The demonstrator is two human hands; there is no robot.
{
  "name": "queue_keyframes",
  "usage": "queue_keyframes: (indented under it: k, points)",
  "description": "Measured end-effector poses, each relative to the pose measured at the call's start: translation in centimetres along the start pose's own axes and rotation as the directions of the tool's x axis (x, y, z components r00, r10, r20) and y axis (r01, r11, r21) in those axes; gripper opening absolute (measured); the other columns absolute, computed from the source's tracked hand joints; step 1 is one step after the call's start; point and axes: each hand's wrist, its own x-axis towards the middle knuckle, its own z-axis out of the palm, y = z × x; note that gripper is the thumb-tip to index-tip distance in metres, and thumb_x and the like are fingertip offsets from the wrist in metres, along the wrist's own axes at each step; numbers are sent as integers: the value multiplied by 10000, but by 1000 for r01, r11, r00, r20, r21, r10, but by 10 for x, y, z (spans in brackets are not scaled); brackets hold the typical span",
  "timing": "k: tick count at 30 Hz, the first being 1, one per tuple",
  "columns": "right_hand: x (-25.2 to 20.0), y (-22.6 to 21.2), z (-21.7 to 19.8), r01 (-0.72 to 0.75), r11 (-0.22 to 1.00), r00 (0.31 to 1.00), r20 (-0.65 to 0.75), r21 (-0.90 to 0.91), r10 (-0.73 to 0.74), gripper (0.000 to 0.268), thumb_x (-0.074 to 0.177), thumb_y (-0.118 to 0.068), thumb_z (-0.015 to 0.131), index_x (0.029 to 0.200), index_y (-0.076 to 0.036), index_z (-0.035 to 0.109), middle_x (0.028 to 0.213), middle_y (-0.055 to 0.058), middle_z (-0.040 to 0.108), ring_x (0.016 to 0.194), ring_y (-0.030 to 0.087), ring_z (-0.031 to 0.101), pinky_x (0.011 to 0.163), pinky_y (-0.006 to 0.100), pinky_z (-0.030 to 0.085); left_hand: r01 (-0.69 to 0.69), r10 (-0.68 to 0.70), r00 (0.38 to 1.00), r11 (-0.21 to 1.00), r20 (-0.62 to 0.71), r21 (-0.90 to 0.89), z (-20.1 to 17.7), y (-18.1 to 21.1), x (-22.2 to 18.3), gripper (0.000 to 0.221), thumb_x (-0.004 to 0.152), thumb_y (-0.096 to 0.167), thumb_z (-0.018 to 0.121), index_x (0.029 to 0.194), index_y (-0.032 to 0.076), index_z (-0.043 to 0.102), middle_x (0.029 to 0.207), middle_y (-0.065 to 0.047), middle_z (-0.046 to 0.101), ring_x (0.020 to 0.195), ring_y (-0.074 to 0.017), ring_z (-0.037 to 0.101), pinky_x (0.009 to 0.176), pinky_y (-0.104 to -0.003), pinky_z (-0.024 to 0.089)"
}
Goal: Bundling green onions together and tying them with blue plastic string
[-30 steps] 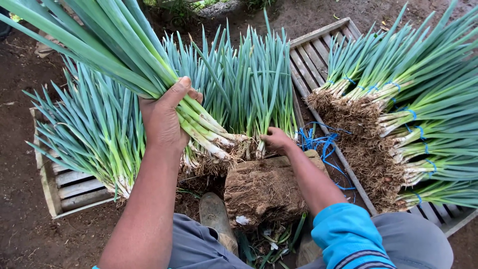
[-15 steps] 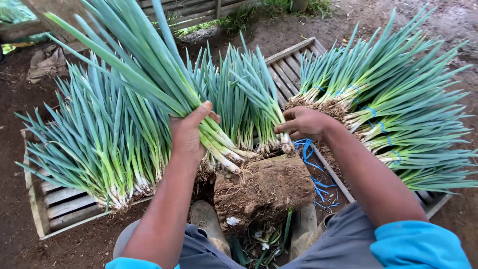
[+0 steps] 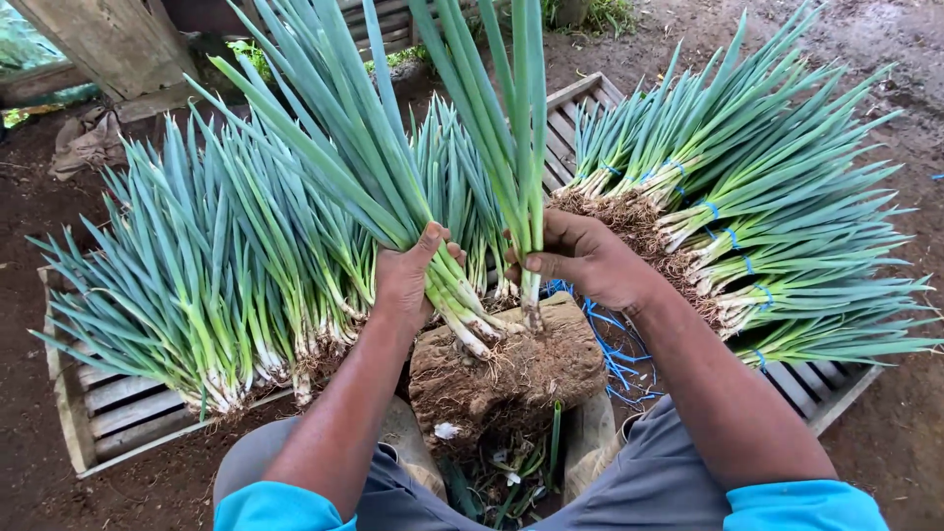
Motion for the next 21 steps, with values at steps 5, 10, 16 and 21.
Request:
queue_keyframes:
  k: [5,10,16,21]
  points:
    - [5,11,15,68,996,993,103,-55,-62,265,935,-32,649,1198,-2,668,1008,218,736,951,342,706,953,516,541,-36,41,990,999,136,-37,-29,-32,21,490,844,182,867,1170,-33,572,954,-226,720,732,-332,762,757,-553,683]
    - [11,30,39,1,930,999,50,-366,18,370,959,-68,643,1328,-51,629,1121,162,719,1062,329,706,990,501,529,-166,144,957,984,253,66,-14,-37,12,881,759,463,894,1408,61,454,1266,-194,609,1038,-291,659,967,-550,562]
    - [15,59,45,227,733,959,16,-641,-283,518,904,-194,747,1376,-56,584,1115,173,633,1033,435,653,854,547,552,-156,148,940,988,306,2,-3,-24,8,672,762,235,918,1274,13,544,1087,-216,716,882,-326,754,750,-504,698]
    - [20,54,42,225,774,948,-50,-591,-314,519,855,-106,794,1346,-71,632,963,157,697,927,393,715,794,497,593,-180,162,935,983,316,28,1,-23,12,686,759,112,907,1312,36,507,1091,-212,715,896,-322,753,739,-477,700]
